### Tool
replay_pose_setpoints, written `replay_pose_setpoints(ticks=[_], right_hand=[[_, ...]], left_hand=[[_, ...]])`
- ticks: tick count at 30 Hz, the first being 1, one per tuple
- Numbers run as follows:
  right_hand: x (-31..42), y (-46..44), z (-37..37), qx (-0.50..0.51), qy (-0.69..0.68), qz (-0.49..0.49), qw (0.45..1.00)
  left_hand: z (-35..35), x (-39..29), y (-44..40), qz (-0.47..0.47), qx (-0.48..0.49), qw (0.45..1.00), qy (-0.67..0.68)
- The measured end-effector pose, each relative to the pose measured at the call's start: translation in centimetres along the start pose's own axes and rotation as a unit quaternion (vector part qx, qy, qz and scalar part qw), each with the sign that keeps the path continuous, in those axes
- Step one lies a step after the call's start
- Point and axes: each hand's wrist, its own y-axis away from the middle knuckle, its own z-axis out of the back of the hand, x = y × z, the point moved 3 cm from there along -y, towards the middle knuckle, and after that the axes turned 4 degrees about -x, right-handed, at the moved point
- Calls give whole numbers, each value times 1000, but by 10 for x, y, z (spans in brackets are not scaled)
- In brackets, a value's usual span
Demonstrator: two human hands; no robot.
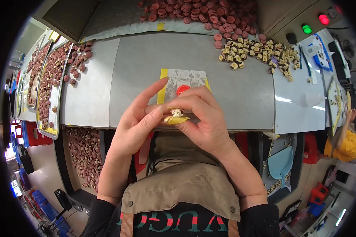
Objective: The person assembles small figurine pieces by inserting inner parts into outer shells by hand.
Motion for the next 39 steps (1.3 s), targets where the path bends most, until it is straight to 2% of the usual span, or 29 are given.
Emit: replay_pose_setpoints(ticks=[4,7,10,16,28,39], right_hand=[[0,2,-3,-23,6,8,1000],[5,2,-6,-33,45,45,997],[4,4,-9,-41,60,64,995],[0,2,-7,-31,24,35,999],[-1,2,-5,-17,15,54,998],[-2,0,2,45,-94,-41,994]], left_hand=[[-4,-6,-2,12,-14,1000,-24],[-9,-9,-3,10,7,996,-92],[-7,-8,-4,37,3,997,-69],[-4,-7,-6,54,-16,998,29],[-6,-4,-3,31,-16,999,-15],[-3,-1,-3,6,-27,999,-20]])
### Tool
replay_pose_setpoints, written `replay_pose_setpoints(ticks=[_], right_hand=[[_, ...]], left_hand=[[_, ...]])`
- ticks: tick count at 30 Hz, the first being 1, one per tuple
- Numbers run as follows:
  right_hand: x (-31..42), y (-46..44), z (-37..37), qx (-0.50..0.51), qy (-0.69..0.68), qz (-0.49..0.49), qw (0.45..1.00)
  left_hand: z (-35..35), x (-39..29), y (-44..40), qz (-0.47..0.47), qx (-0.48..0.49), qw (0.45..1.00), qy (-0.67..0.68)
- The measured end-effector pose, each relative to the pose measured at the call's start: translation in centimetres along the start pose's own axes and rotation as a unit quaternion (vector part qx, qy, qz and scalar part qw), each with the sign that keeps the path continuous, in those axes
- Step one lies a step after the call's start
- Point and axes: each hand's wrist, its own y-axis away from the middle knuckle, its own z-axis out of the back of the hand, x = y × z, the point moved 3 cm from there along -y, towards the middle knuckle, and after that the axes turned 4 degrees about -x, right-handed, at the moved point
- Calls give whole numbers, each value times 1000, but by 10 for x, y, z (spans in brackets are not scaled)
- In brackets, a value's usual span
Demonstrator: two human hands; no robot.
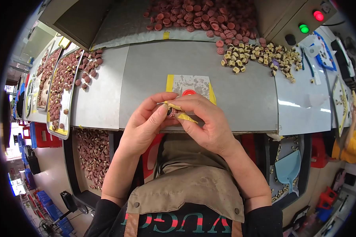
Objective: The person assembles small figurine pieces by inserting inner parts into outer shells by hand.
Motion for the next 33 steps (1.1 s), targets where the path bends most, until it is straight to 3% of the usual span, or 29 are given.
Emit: replay_pose_setpoints(ticks=[10,12,13,15,16,17,18,19,22,24,25,27,28,29,30,31,33], right_hand=[[1,0,2,25,32,-3,999],[5,-1,7,20,81,25,996],[6,-2,10,18,102,37,994],[2,-5,37,-27,186,18,982],[-2,-10,53,-49,225,9,973],[-4,-17,67,-69,276,45,958],[-6,-25,80,-90,325,80,938],[-11,-33,87,-91,353,90,927],[-27,-46,98,-87,422,117,895],[-36,-52,98,-67,450,134,880],[-35,-55,97,-65,456,143,876],[-32,-54,92,-50,466,158,869],[-31,-53,88,-30,474,158,866],[-30,-51,84,-8,482,159,861],[-28,-49,79,14,491,160,856],[-25,-49,77,26,479,140,866],[-20,-47,75,48,457,95,883]], left_hand=[[-1,-2,5,-10,-33,999,-39],[14,-10,18,-50,-69,986,-145],[38,-23,23,-97,-145,964,-202],[94,-66,39,-177,-333,867,-326],[141,-89,50,-229,-387,795,-407],[202,-111,65,-265,-427,687,-525],[254,-127,81,-212,-483,711,-465],[331,-137,98,-242,-465,703,-480],[438,-150,127,-136,-479,608,-618],[385,-159,114,-77,-461,470,-748],[336,-160,95,-126,-462,388,-787],[285,-153,43,-249,-442,428,-748],[236,-149,13,-295,-361,458,-757],[201,-136,-19,-240,-308,661,-641],[167,-122,-50,-167,-288,811,-481],[150,-106,-83,-307,-229,676,-629],[101,-87,-131,-361,-204,675,-610]])
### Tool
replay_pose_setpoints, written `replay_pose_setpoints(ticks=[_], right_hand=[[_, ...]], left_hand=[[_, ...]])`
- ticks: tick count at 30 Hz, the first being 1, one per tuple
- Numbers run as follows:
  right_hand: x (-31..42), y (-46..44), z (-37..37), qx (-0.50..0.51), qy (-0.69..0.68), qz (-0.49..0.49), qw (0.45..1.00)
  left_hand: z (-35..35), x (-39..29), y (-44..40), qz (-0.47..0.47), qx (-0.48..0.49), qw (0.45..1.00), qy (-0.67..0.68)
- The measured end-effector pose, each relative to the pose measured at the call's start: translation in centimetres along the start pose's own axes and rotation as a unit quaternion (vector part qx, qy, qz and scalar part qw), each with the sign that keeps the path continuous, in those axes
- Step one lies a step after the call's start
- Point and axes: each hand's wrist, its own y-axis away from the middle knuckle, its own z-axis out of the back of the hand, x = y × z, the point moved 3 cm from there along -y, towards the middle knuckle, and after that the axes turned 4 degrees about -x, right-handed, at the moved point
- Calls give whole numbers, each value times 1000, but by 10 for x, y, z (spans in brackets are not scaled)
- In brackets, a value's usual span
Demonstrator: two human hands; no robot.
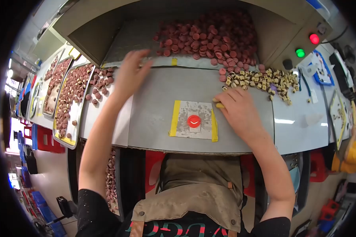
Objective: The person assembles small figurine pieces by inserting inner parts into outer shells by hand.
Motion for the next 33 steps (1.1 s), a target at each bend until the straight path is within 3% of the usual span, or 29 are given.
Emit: replay_pose_setpoints(ticks=[5,7,10,13,18,21,27,30,33], right_hand=[[4,22,7,6,-113,-75,991],[2,36,8,-16,-158,-110,981],[-1,48,9,-47,-201,-152,967],[3,50,19,-36,-202,-175,963],[9,47,24,-7,-150,-228,962],[7,44,17,8,-107,-194,975],[14,30,26,26,-32,-121,992],[25,20,25,7,-151,-163,975],[49,7,13,23,-201,-101,974]], left_hand=[[-55,2,-21,30,23,999,-33],[-38,6,-18,-2,49,999,-5],[-4,-6,7,80,39,990,107],[22,-37,48,275,95,906,308],[33,-90,111,352,135,792,481],[22,-112,126,361,124,724,574],[14,-122,131,381,121,685,609],[19,-128,128,396,119,680,606],[13,-124,133,374,123,683,615]])
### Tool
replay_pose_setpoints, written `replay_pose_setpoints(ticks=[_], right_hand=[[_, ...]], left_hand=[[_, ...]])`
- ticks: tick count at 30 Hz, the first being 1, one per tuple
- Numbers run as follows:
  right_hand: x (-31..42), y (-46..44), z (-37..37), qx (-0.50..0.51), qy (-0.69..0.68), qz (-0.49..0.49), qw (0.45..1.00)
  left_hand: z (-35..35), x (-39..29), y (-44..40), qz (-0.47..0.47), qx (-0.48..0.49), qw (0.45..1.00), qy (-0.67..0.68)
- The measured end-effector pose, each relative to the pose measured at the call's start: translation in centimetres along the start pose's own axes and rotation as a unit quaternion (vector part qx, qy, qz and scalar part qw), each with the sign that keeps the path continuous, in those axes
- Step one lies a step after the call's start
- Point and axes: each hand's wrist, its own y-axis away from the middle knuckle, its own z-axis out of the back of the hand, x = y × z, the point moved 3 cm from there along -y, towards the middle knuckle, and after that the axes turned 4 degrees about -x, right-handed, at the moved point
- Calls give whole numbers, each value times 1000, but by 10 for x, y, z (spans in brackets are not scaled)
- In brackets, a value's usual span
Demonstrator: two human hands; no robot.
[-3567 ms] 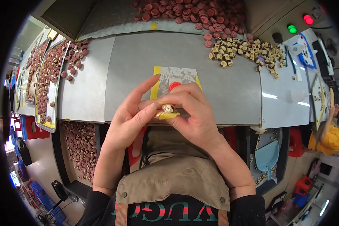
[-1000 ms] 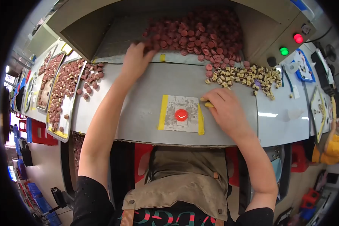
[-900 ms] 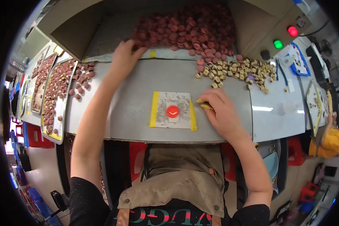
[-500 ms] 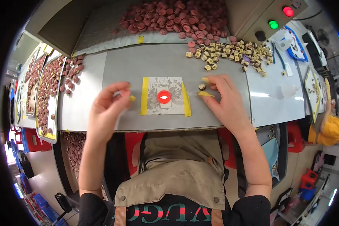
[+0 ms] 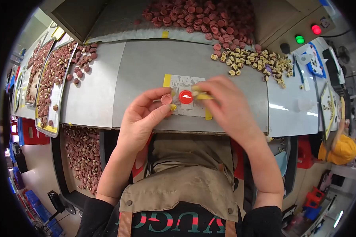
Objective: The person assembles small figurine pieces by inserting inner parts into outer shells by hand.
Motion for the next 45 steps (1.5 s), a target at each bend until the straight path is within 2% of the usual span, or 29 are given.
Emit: replay_pose_setpoints(ticks=[3,6,9,18,21,24,27,30,33,36,39,42,45], right_hand=[[7,-4,-19,18,49,65,996],[6,-6,-25,3,120,108,987],[6,-3,-26,-1,127,108,986],[4,-3,-27,-20,114,106,988],[-3,1,-28,-16,72,71,995],[-9,4,-27,-14,-67,-30,997],[-4,8,-24,-50,-153,-69,985],[9,6,-26,-72,-223,-30,972],[21,-1,-29,-62,-198,22,978],[22,-1,-33,-61,-78,112,989],[22,2,-35,-77,-83,115,987],[12,8,-46,-96,-226,23,969],[14,11,-53,-126,-199,21,972]], left_hand=[[3,1,1,-26,-11,1000,-15],[3,2,2,-22,-36,999,25],[6,4,2,-1,-50,996,68],[6,2,1,-13,-28,999,13],[6,1,1,-2,-30,999,44],[7,3,0,20,-12,999,38],[8,1,-2,38,-16,999,22],[6,2,-1,36,-24,999,29],[8,4,-3,21,4,999,36],[7,4,-4,22,1,999,34],[5,5,-4,9,9,999,37],[4,7,-2,-37,1,999,8],[-2,8,2,-96,-30,995,-12]])
